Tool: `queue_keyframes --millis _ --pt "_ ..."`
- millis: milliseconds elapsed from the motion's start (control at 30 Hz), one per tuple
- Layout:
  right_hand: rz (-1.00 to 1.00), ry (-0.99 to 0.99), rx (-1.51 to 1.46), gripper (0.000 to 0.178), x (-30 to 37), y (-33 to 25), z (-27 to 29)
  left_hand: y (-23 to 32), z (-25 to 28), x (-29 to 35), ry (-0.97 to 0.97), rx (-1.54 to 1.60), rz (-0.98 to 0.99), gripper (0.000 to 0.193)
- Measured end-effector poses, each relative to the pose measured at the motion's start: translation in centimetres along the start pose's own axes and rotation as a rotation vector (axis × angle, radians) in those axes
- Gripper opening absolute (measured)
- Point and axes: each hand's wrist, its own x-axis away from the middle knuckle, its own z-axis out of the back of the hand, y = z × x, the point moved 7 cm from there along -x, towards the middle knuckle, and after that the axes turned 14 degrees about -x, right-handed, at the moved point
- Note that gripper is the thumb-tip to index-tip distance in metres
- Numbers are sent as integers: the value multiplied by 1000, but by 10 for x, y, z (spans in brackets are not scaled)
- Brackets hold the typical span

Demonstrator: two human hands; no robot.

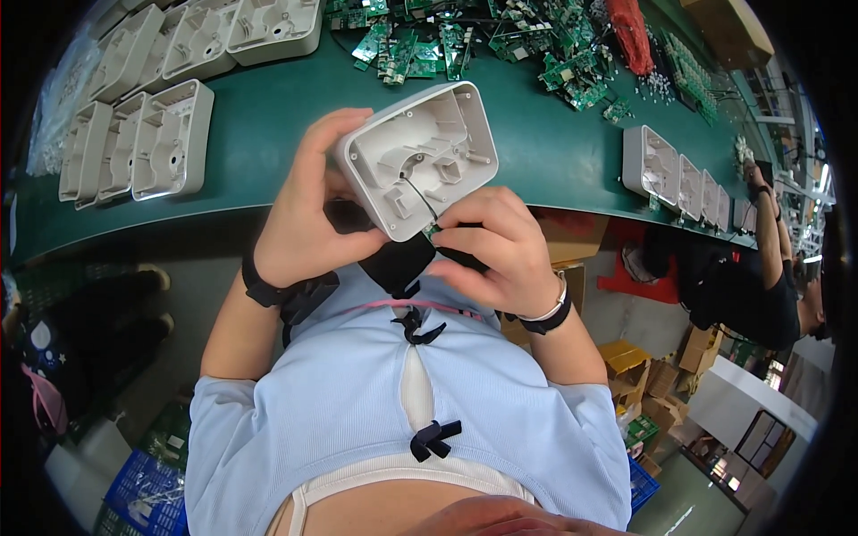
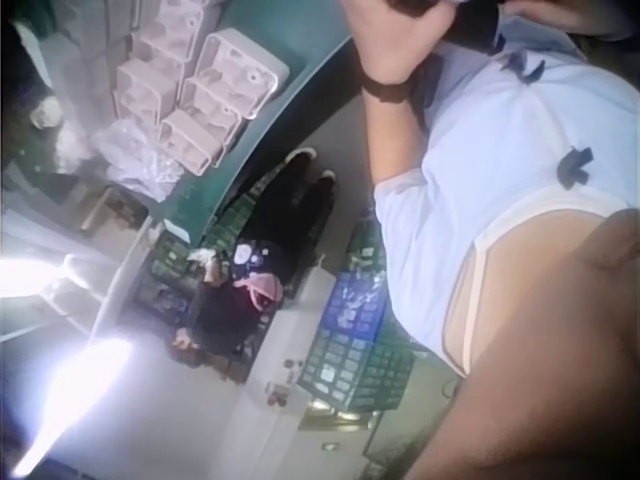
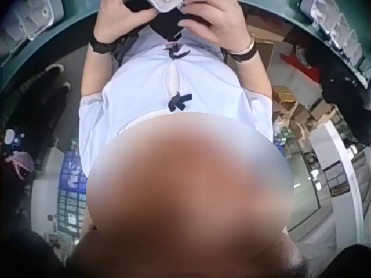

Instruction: The person assembles electronic devices by picking up a plastic housing and a circuit board, inserting the board into the housing, and connecting a wire. After pressing the components together, they place the unit onto the workbench and repeat the process.

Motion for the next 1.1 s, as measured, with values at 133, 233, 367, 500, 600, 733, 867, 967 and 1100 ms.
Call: queue_keyframes --millis 133,233,367,500,600,733,867,967,1100 --pt "-27 87 -93 27 0 6 1 3 4 1 -8 -12 46 104" --pt "-77 115 -163 27 -5 11 -1 4 2 -1 -45 70 82 103" --pt "-218 84 -129 25 -23 12 1 6 4 0 -71 -1 99 102" --pt "-124 -62 24 25 -34 6 1 5 1 5 -114 5 169 106" --pt "-81 -144 165 25 -35 3 -2 5 -2 5 -156 60 222 103" --pt "30 -165 176 23 -30 6 0 11 5 8 -163 -65 165 108" --pt "61 -147 203 19 -16 2 22 52 67 17 99 -792 -78 101" --pt "55 -91 261 17 -3 1 55 39 126 42 365 -1135 69 95" --pt "-46 -7 393 16 24 14 111 -4 182 67 331 -1401 241 92"
